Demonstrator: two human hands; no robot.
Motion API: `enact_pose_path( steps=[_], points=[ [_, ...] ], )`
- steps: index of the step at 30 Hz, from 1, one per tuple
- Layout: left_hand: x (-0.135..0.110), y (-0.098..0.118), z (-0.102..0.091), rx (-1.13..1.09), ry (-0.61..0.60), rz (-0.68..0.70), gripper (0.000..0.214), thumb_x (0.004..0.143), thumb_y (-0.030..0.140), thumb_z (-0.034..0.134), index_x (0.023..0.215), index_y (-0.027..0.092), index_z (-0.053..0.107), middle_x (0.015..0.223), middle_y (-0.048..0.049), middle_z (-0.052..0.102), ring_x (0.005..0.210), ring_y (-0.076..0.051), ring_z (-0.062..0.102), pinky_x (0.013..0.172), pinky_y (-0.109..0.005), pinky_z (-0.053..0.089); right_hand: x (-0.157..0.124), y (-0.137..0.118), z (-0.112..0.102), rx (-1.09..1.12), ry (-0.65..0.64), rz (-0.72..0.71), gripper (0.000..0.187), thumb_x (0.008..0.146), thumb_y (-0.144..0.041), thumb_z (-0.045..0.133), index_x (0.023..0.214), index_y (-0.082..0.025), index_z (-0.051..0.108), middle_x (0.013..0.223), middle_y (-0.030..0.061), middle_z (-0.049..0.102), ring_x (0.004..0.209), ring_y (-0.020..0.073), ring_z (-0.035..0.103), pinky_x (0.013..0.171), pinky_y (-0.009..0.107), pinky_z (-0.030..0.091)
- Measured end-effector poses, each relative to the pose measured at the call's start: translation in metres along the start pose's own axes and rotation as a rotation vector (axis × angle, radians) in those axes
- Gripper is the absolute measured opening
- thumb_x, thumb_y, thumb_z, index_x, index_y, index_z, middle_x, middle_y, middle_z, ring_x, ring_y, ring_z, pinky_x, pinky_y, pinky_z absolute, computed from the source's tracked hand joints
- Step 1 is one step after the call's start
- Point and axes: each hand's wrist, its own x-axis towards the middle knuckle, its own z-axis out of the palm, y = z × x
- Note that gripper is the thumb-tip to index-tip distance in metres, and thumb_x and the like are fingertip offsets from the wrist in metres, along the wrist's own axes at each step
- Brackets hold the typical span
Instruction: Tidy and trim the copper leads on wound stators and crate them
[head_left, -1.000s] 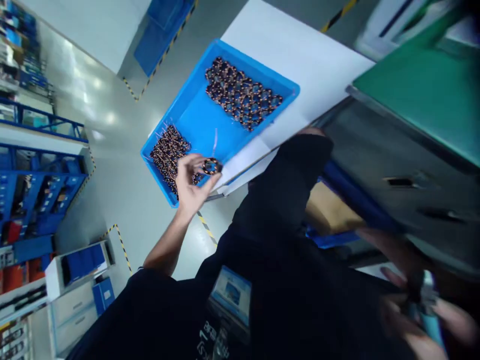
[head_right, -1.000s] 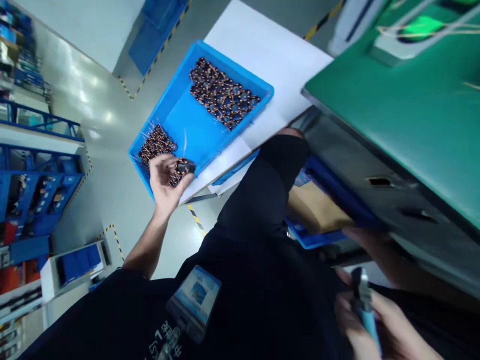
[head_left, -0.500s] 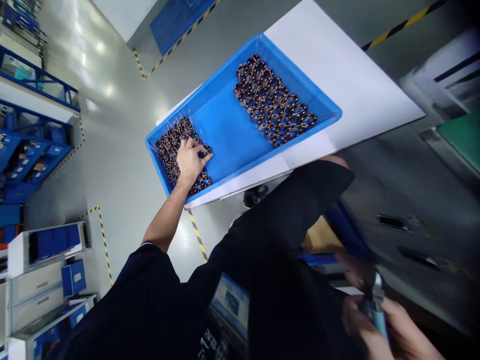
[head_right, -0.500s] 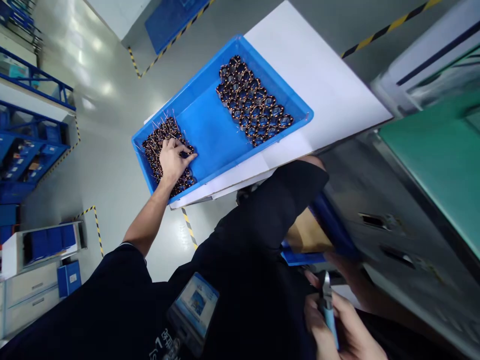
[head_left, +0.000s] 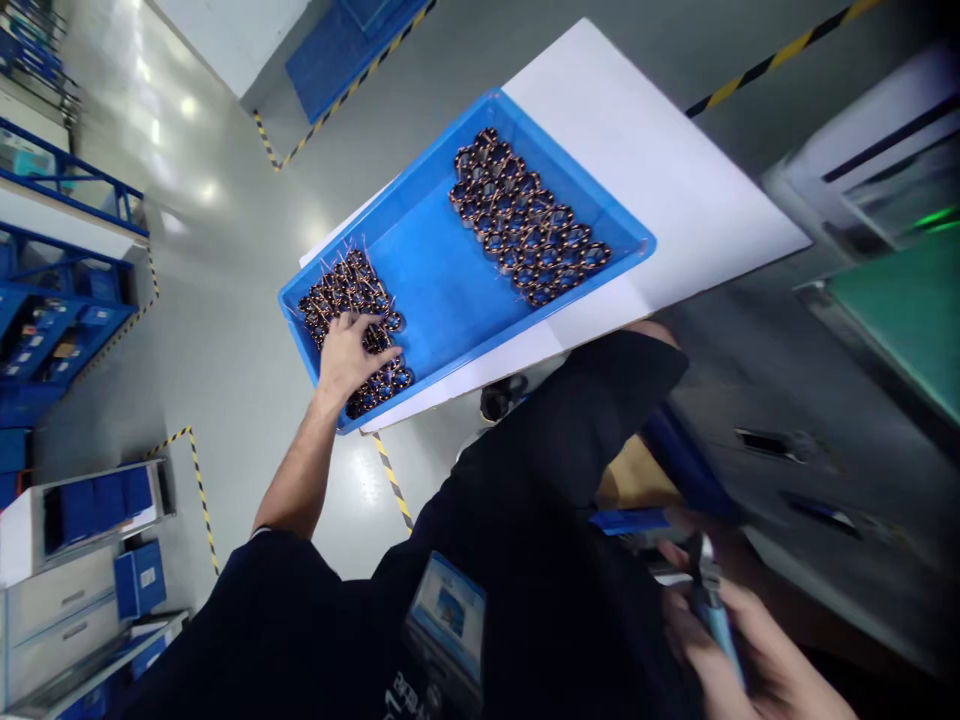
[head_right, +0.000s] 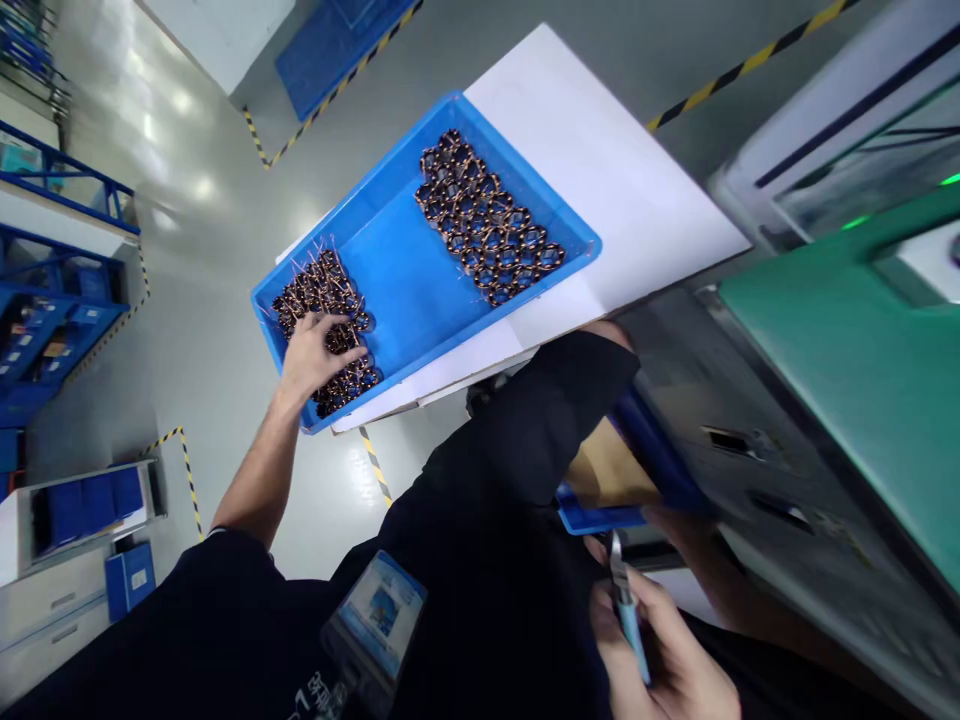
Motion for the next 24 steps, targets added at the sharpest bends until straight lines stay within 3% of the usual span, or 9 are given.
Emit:
enact_pose_path(
  steps=[3,6,11,15,17,18,20,22,24],
  points=[
    [-0.004,0.017,-0.029,-0.054,0.12,0.075,0.059,0.098,0.063,0.086,0.141,0.022,0.08,0.139,-0.015,0.075,0.136,-0.038,0.068,0.127,-0.063,0.055,0.005,-0.015,0.005,0.087,0.057,-0.188,0.038,0.104,-0.052,0.078,0.126,-0.023,0.089,0.123,0.0082,0.091,0.104,0.027,0.09,0.083,0.023,0.072],
    [-0.005,0.065,-0.048,-0.204,0.243,0.267,0.047,0.101,0.063,0.083,0.132,0.028,0.082,0.137,-0.0096,0.079,0.135,-0.035,0.071,0.127,-0.061,0.054,0.004,-0.03,0.013,0.149,0.067,-0.289,0.029,0.107,-0.035,0.074,0.129,-0.021,0.086,0.121,0.0077,0.091,0.105,0.0228,0.09,0.091,0.021,0.07],
    [-0.004,0.196,-0.056,-0.516,0.385,0.715,0.014,0.106,0.052,0.085,0.113,0.04,0.087,0.131,0.0014,0.083,0.124,-0.027,0.077,0.123,-0.054,0.057,-0.008,-0.04,0.016,0.137,0.067,-0.305,0.04,0.105,-0.025,0.065,0.142,-0.027,0.081,0.109,0.0018,0.087,0.091,0.0173,0.085,0.09,0.023,0.069],
    [0.014,0.301,-0.071,-0.619,0.211,1.067,0.013,0.105,0.047,0.086,0.101,0.035,0.089,0.138,0.0,0.082,0.132,-0.03,0.07,0.128,-0.061,0.052,-0.03,-0.031,0.013,0.159,0.141,-0.273,0.044,0.103,-0.021,0.064,0.143,-0.027,0.08,0.111,0.0029,0.085,0.09,0.0178,0.081,0.086,0.025,0.066],
    [0.027,0.339,-0.087,-0.675,0.143,1.156,0.03,0.083,0.053,0.105,0.091,0.029,0.088,0.133,-0.0043,0.083,0.131,-0.035,0.066,0.13,-0.068,0.047,-0.044,-0.021,0.013,0.18,0.197,-0.235,0.041,0.104,-0.022,0.064,0.142,-0.025,0.08,0.117,0.0061,0.086,0.098,0.021,0.083,0.088,0.027,0.066],
    [0.031,0.353,-0.096,-0.699,0.144,1.168,0.041,0.069,0.053,0.113,0.086,0.028,0.086,0.131,-0.0058,0.083,0.131,-0.037,0.064,0.133,-0.07,0.043,-0.05,-0.015,0.013,0.193,0.226,-0.212,0.04,0.105,-0.023,0.064,0.142,-0.025,0.08,0.119,0.0073,0.086,0.1,0.0221,0.083,0.089,0.028,0.067],
    [0.029,0.376,-0.11,-0.646,0.143,1.255,0.045,0.062,0.049,0.117,0.088,0.028,0.086,0.134,-0.0053,0.081,0.135,-0.038,0.06,0.138,-0.071,0.036,-0.061,-0.003,0.017,0.22,0.286,-0.165,0.038,0.107,-0.024,0.063,0.14,-0.023,0.082,0.12,0.0085,0.086,0.099,0.0227,0.083,0.09,0.029,0.067],
    [0.011,0.392,-0.113,-0.527,0.214,1.457,0.04,0.077,0.051,0.11,0.103,0.03,0.089,0.143,-0.0058,0.076,0.142,-0.042,0.058,0.136,-0.074,0.034,-0.07,0.008,0.022,0.249,0.348,-0.118,0.036,0.109,-0.026,0.063,0.139,-0.021,0.082,0.12,0.0092,0.087,0.099,0.0231,0.084,0.093,0.03,0.068],
    [-0.016,0.404,-0.099,-0.426,0.28,1.617,0.035,0.091,0.052,0.098,0.113,0.028,0.087,0.132,-0.0095,0.074,0.133,-0.042,0.063,0.124,-0.071,0.045,-0.075,0.015,0.027,0.278,0.396,-0.083,0.036,0.109,-0.027,0.063,0.139,-0.02,0.081,0.122,0.0096,0.087,0.1,0.0233,0.084,0.096,0.031,0.068]
  ],
)
